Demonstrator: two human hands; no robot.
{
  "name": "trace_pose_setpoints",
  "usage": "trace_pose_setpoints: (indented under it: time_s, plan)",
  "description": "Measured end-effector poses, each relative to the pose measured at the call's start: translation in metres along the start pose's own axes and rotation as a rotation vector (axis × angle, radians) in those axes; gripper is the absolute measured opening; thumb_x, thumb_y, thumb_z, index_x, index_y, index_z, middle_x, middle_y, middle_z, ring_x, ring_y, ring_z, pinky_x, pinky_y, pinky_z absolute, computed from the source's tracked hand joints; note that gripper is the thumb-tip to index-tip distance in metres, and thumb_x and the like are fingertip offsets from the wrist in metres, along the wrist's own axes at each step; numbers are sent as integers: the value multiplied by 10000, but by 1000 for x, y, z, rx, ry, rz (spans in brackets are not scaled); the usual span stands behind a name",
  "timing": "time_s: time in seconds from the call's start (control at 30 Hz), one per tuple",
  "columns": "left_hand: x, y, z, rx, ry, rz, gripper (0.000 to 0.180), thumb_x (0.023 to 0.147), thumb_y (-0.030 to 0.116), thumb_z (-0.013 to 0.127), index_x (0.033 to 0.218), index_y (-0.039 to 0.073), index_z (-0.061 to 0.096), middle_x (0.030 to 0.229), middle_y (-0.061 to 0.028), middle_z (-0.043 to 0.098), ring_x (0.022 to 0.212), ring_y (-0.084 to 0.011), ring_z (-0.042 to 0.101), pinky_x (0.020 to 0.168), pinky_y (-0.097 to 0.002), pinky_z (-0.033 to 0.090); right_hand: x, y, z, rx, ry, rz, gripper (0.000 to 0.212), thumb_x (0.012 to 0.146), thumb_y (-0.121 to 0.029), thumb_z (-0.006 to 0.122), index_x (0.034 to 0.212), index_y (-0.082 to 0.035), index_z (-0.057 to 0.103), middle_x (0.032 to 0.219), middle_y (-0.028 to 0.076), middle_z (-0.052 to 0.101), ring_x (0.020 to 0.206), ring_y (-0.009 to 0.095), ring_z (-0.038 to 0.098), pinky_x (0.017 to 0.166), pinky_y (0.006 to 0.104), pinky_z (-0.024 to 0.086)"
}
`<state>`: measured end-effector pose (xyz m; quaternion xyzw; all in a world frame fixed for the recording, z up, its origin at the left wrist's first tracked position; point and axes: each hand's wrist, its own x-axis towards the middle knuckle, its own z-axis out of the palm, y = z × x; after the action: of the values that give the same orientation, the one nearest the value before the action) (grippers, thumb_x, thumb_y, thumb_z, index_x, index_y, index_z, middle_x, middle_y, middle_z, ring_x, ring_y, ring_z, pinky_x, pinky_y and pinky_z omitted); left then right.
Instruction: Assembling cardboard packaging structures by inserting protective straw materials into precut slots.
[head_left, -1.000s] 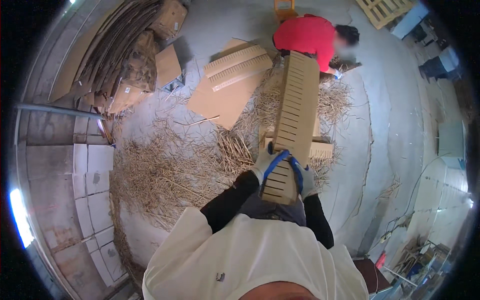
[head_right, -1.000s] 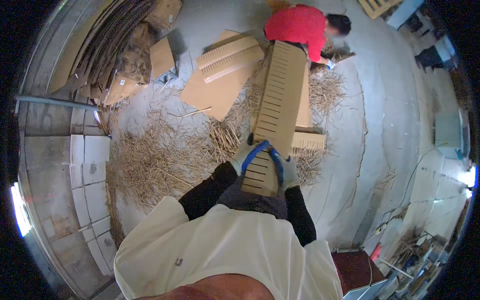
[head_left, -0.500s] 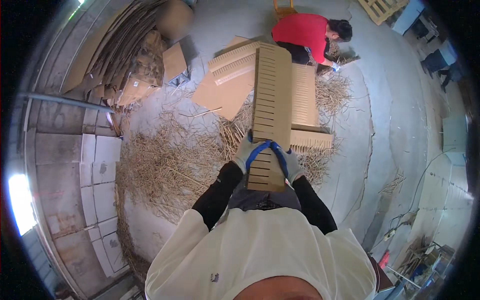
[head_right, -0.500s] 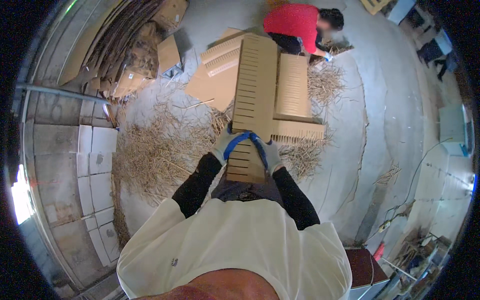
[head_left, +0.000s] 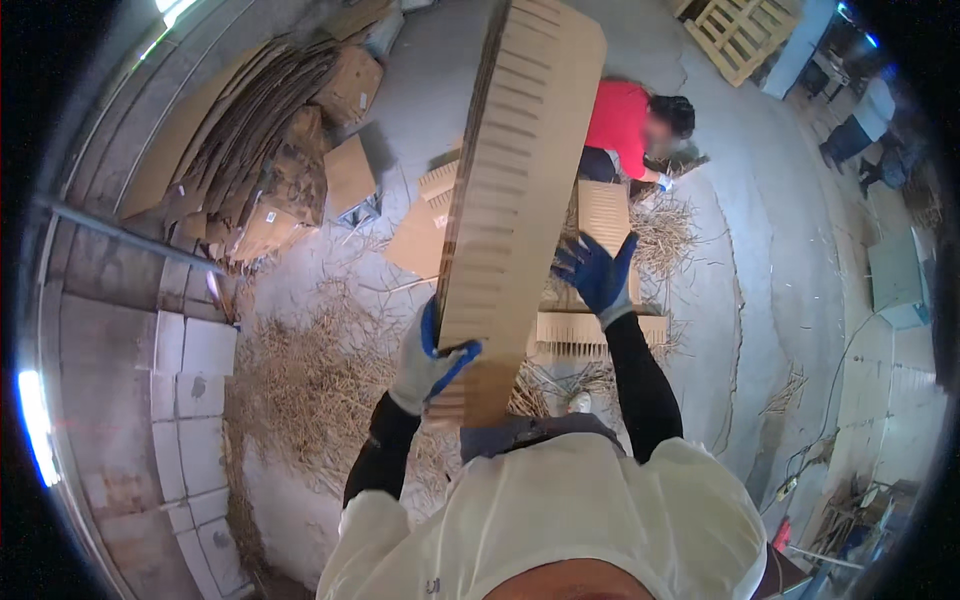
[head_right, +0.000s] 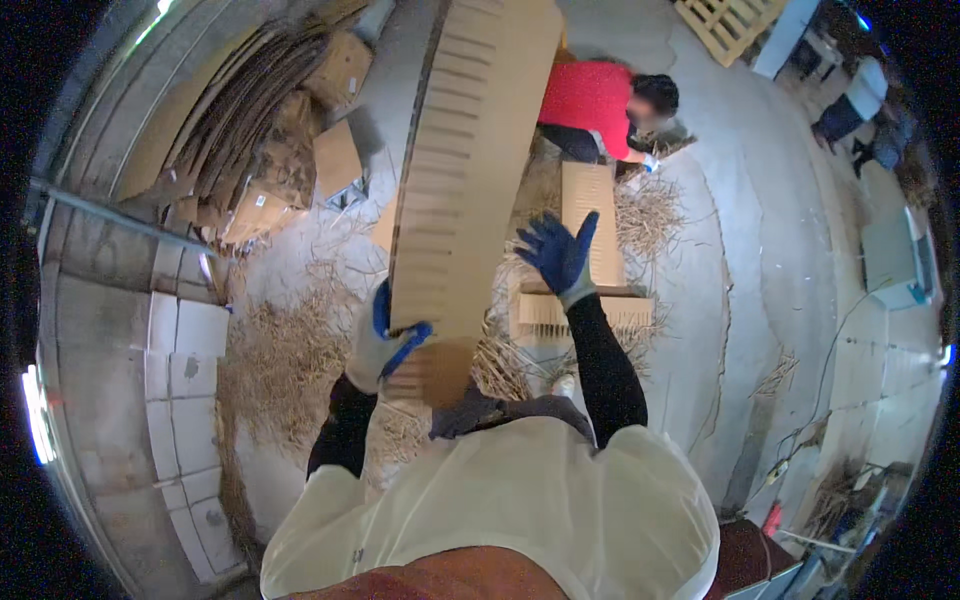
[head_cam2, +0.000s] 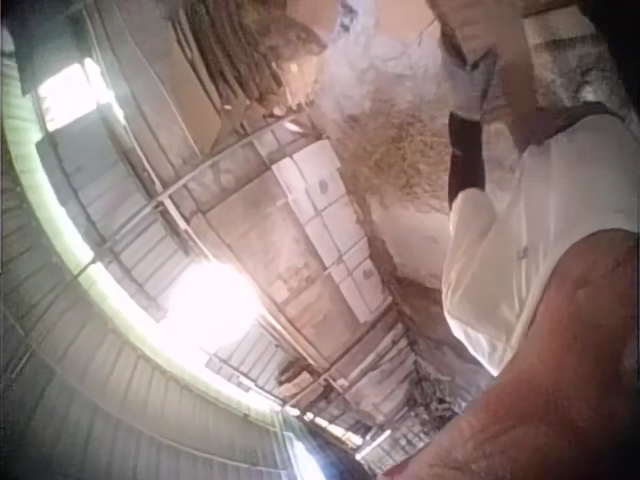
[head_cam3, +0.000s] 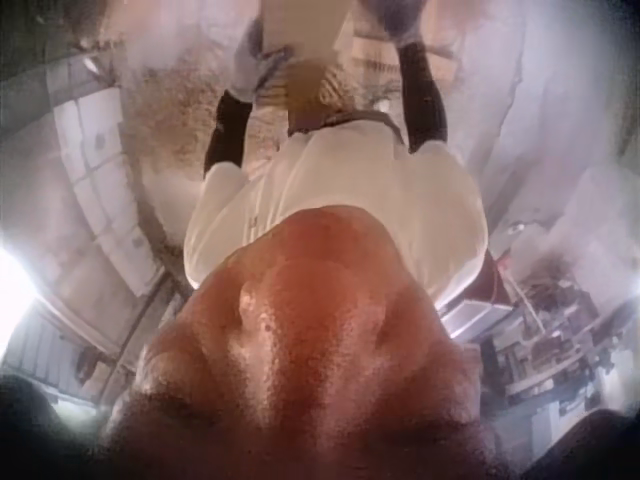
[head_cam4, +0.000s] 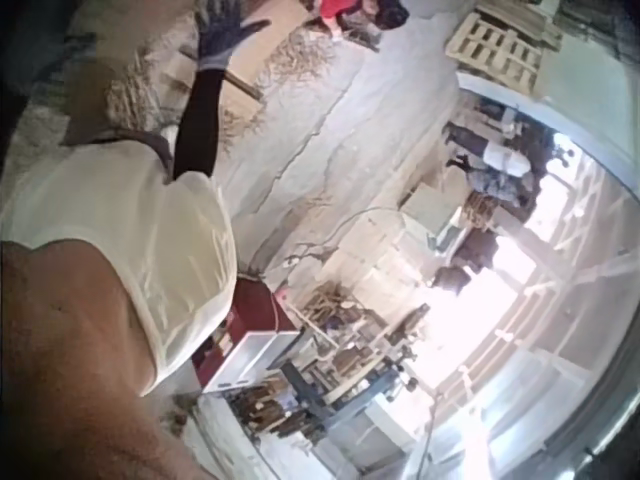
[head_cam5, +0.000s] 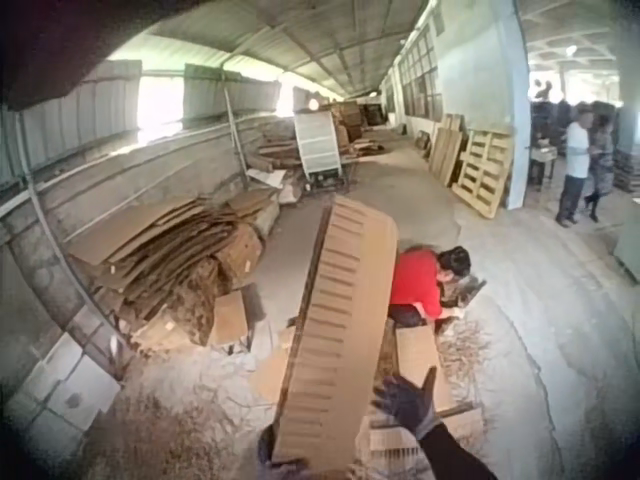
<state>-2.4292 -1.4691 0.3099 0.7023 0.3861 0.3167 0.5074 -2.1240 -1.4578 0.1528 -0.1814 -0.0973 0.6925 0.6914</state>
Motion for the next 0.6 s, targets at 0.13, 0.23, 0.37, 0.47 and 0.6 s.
trace_pose_setpoints:
  time_s: [0.13,0.23,0.37,0.47,0.6]
  plan:
    - [2,-54,-77,266,-84,-11,765,671,198,811,1292,-10,415,1104,-178,601,987,-271,623,817,-356,510,97,65,42,162,-121,-87,956,776,-807,352,1380,-67,383,1312,119,507,1175,270,507,1016,408,398]
    - [9,-94,-143,445,-98,-29,811,633,213,820,1299,-5,412,1063,-208,605,946,-343,618,781,-400,505,130,137,97,115,108,-202,822,848,-711,389,1374,-80,407,1307,90,525,1172,254,512,1006,402,411]
    - [8,-128,-206,522,-152,-142,804,628,231,823,1289,-4,432,1040,-220,618,944,-364,622,796,-404,501,176,220,67,49,262,-182,596,918,-531,470,1330,-101,459,1231,82,576,1094,228,567,951,372,464]
    - [17,-140,-240,554,-229,-222,794,647,262,812,1293,-6,435,1052,-229,619,964,-356,626,813,-390,501,177,251,80,99,287,-130,576,924,-528,459,1314,-104,475,1207,84,586,1067,222,580,930,379,480]
    - [38,-161,-266,389,-343,-378,809,698,335,781,1328,-3,404,1092,-247,602,991,-347,620,819,-390,496,191,252,96,7,346,-163,598,924,-528,460,1338,-96,446,1229,88,572,1075,228,579,940,385,480]
